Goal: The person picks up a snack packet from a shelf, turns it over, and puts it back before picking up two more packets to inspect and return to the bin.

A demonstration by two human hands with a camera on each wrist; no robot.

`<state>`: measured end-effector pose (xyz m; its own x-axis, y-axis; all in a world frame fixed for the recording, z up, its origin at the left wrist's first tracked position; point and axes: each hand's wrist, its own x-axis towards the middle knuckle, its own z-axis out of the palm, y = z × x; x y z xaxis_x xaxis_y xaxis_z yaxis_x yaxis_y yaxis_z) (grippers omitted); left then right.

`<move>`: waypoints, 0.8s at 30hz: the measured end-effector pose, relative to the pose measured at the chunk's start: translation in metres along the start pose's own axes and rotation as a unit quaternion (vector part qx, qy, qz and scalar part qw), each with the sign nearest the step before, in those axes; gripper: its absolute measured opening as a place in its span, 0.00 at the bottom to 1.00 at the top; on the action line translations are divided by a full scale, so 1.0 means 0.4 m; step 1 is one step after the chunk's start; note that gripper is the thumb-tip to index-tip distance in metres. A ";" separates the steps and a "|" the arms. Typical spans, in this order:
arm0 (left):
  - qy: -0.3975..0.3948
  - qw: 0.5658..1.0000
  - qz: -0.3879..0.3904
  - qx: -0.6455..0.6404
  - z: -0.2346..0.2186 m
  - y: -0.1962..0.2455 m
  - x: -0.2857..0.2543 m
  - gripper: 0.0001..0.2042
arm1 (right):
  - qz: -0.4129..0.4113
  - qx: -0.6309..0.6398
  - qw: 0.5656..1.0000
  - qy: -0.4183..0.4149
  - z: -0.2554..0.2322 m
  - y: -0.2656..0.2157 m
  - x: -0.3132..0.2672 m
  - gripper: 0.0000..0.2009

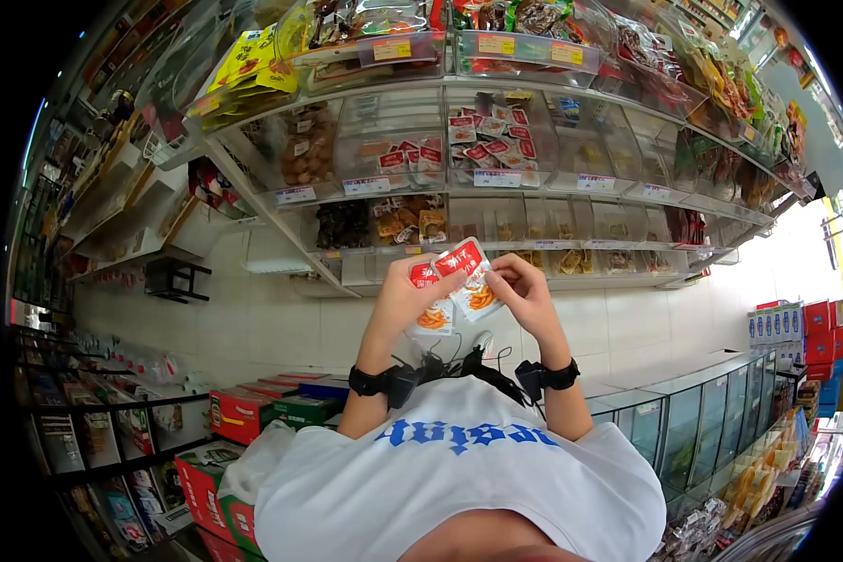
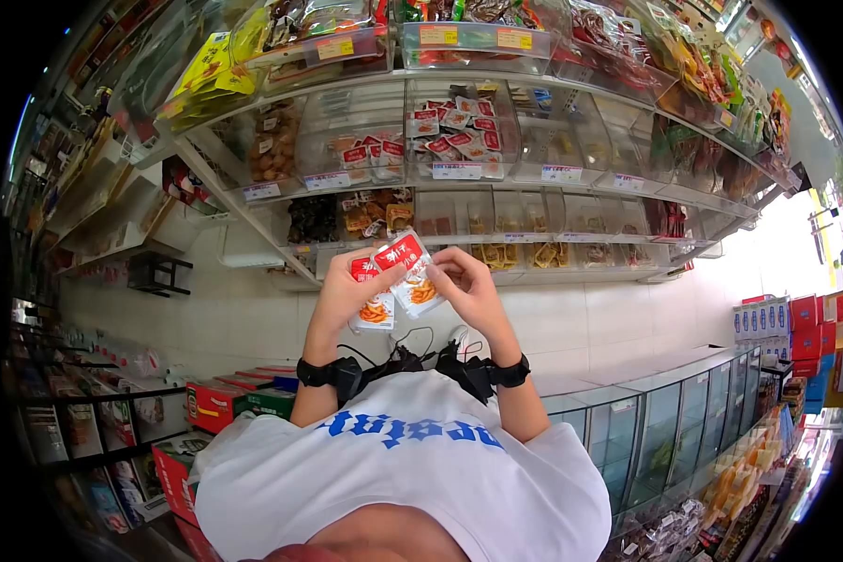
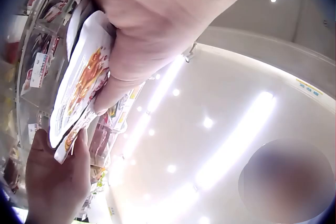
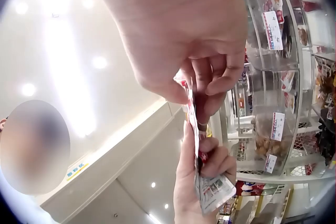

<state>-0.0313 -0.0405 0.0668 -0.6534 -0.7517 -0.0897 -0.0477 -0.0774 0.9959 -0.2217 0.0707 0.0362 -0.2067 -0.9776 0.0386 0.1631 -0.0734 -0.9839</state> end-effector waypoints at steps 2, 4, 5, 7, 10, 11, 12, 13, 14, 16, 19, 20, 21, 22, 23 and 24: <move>0.020 1.000 -0.008 -0.010 -0.005 -0.009 0.014 0.12 | 0.023 0.005 0.999 -0.024 -0.008 0.002 0.010 0.08; 0.074 0.995 -0.028 -0.058 0.002 -0.032 0.026 0.12 | 0.031 0.028 0.999 -0.013 -0.002 0.012 0.021 0.08; 0.072 0.995 -0.013 -0.061 0.002 -0.038 0.034 0.12 | 0.026 0.047 0.998 0.010 0.011 0.024 0.035 0.08; 0.069 0.995 0.020 -0.067 -0.001 -0.038 0.048 0.12 | 0.015 0.075 0.995 0.059 0.033 0.050 0.063 0.08; 0.048 0.998 0.027 0.008 -0.030 -0.051 0.072 0.12 | 0.000 0.091 0.989 0.115 0.042 0.097 0.109 0.08; 0.050 0.998 0.031 0.035 -0.042 -0.069 0.082 0.11 | 0.007 0.093 0.991 0.095 0.037 0.109 0.125 0.09; 0.071 0.994 0.061 0.048 -0.051 -0.077 0.092 0.11 | 0.012 0.094 0.992 0.078 0.042 0.104 0.140 0.09; 0.068 0.995 0.050 0.044 -0.064 -0.081 0.093 0.11 | 0.017 0.095 0.993 0.062 0.045 0.099 0.153 0.09; 0.065 0.996 0.041 0.041 -0.080 -0.079 0.097 0.11 | 0.031 0.082 0.995 0.043 0.045 0.093 0.174 0.09; 0.087 0.994 0.036 0.056 -0.106 -0.085 0.108 0.12 | 0.057 0.057 0.997 0.003 0.045 0.086 0.233 0.10; 0.147 0.988 0.036 0.006 -0.134 -0.082 0.119 0.12 | 0.017 0.040 0.999 0.025 0.052 0.135 0.345 0.11; 0.155 0.987 0.039 -0.015 -0.146 -0.078 0.117 0.13 | -0.012 0.022 0.998 0.053 0.055 0.148 0.393 0.12; 0.171 0.984 0.043 0.001 -0.154 -0.066 0.112 0.13 | -0.040 0.004 0.996 0.084 0.057 0.164 0.434 0.12; 0.176 0.983 0.046 -0.008 -0.158 -0.056 0.108 0.13 | -0.045 0.013 0.996 0.078 0.055 0.189 0.461 0.13; 0.179 0.983 0.046 -0.018 -0.159 -0.047 0.105 0.12 | -0.048 0.020 0.996 0.074 0.053 0.205 0.484 0.15; 0.183 0.982 0.047 -0.029 -0.160 -0.039 0.103 0.12 | -0.054 0.003 0.994 0.091 0.075 0.189 0.534 0.17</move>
<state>-0.0093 -0.1121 0.0465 -0.3374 -0.9413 -0.0073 0.0491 -0.0254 0.9985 -0.2247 -0.1494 -0.0246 -0.3945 -0.9123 0.1104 0.1367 -0.1770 -0.9747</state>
